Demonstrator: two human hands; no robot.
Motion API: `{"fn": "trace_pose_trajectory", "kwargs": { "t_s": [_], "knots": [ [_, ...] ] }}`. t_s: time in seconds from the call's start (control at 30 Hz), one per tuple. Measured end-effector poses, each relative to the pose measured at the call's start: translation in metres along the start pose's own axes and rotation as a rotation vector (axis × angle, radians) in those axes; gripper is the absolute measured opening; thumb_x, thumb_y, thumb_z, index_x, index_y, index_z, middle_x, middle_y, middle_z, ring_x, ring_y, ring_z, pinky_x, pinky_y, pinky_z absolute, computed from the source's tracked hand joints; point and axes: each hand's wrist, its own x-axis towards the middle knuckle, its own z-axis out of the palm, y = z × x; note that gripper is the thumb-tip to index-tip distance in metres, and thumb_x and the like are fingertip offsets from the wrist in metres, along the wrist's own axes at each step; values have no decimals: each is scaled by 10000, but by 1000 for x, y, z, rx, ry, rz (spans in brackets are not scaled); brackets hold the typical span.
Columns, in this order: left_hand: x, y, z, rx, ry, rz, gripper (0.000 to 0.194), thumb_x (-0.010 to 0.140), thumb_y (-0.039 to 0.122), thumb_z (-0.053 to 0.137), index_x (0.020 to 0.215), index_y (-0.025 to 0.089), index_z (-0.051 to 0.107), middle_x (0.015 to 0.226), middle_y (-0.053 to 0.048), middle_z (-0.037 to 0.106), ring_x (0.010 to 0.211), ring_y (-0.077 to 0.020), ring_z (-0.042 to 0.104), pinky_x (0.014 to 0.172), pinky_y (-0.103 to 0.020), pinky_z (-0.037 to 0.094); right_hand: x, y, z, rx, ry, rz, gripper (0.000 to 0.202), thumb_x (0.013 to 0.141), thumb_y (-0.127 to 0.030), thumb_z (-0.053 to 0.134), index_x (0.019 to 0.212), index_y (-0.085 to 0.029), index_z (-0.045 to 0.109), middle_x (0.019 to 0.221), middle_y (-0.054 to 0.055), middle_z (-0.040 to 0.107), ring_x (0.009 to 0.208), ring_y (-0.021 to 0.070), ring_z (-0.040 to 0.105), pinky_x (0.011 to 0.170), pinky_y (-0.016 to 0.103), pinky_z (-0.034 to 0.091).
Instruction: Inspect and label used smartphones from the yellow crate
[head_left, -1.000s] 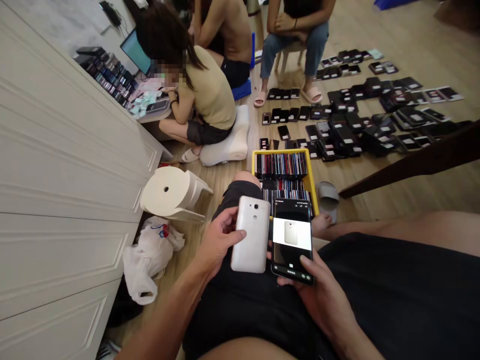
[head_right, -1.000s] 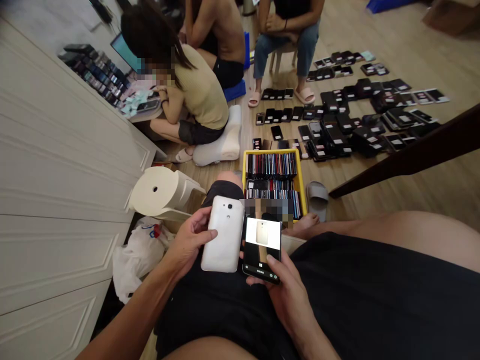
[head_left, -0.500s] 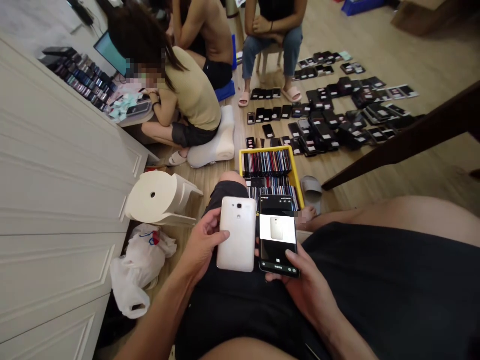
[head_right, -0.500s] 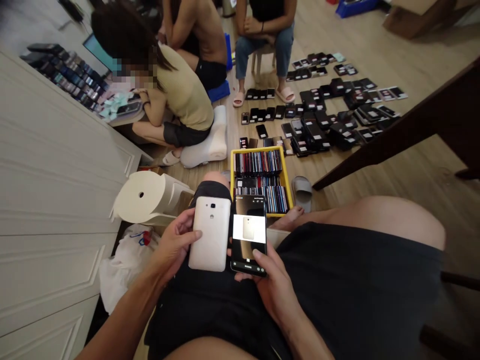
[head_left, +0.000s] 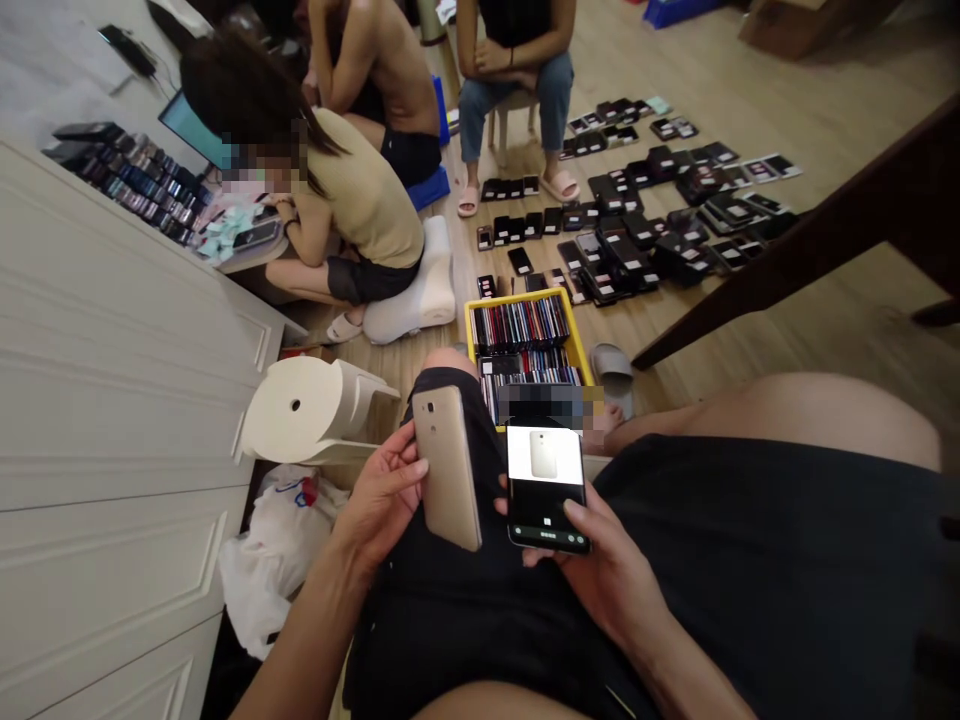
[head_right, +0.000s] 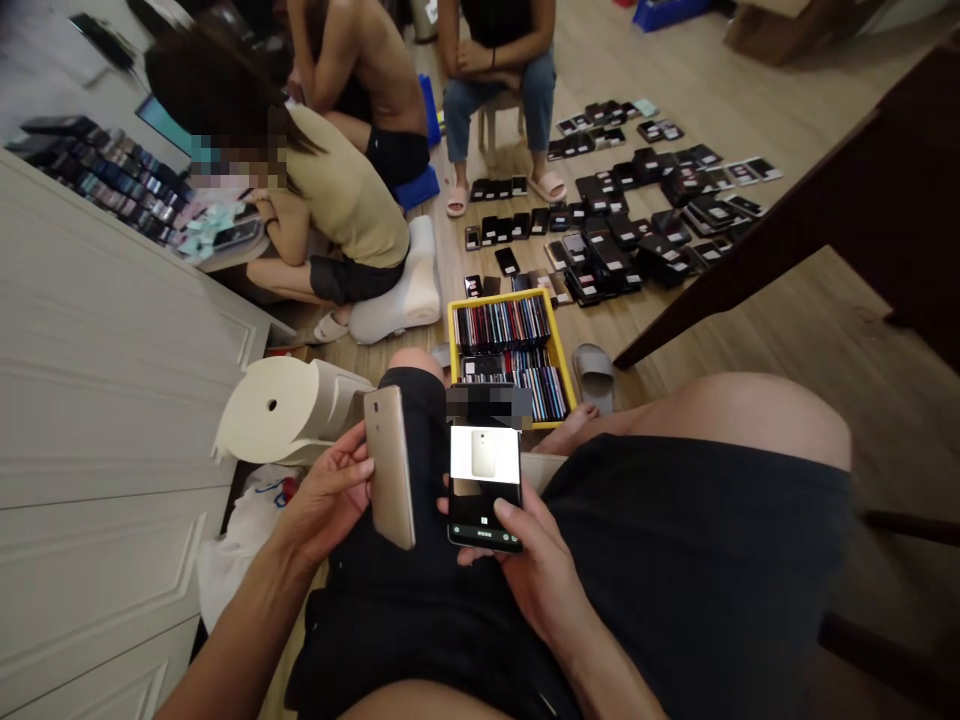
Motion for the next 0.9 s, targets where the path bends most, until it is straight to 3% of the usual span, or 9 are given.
{"fn": "trace_pose_trajectory", "kwargs": {
  "t_s": [0.77,0.9],
  "knots": [
    [2,1,1,-3,10,-14,632,700,108,829,1302,199,658,1230,-83,713,1047,-184,688,875,-245,577,4,5,-7,19,-55,-53,421,920,-328,626,1317,-193,582,1239,169,698,1081,356,699,590,310,585],
    [2,2,2,8,19,-17,653,702,108,827,1323,183,638,1302,-106,682,1147,-216,657,928,-268,564,5,8,-9,-19,-37,-62,440,914,-343,648,1319,-184,576,1237,172,696,1090,360,694,598,316,591]
  ]
}}
